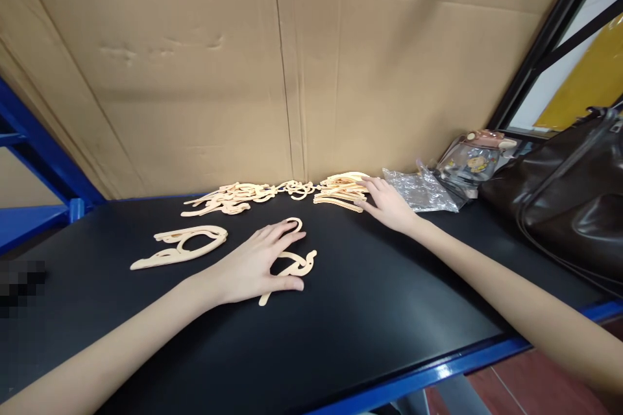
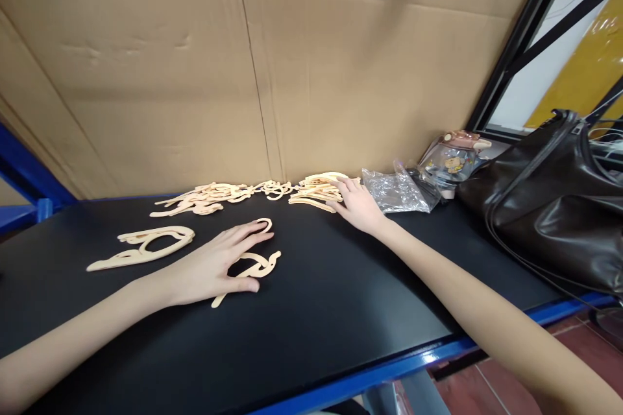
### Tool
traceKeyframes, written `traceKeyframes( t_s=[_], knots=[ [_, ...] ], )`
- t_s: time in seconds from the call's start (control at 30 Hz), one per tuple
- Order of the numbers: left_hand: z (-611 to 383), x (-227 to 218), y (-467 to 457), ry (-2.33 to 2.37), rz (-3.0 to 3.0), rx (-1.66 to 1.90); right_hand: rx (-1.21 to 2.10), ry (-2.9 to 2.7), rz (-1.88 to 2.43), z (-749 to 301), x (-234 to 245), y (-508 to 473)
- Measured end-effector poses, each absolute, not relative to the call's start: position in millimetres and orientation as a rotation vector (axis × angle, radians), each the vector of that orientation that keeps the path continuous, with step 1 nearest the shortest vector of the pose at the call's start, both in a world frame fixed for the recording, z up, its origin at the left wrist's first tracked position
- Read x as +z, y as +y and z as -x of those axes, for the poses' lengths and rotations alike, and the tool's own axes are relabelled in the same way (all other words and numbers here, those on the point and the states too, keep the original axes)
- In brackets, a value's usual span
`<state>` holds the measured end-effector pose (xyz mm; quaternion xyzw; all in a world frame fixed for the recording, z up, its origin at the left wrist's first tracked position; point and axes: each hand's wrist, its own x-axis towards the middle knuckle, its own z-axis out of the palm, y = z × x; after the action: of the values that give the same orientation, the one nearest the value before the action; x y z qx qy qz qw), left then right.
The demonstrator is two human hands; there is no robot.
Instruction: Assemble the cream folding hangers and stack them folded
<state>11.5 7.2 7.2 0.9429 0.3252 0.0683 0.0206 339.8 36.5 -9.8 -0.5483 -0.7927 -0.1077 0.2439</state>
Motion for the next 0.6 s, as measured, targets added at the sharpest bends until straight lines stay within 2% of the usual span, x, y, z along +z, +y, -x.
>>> traceKeyframes(
  t_s=[0.27,0.6],
  knots=[
    [-9.7,2.9,9.0,1.019,-2.899,0.328,-0.343,-2.145,1.613,-352.0,-20.5,48.2],
    [-11.7,3.8,7.4,1.018,-2.978,0.251,-0.387,-2.17,1.624,-347.6,-17.2,45.7]
  ],
)
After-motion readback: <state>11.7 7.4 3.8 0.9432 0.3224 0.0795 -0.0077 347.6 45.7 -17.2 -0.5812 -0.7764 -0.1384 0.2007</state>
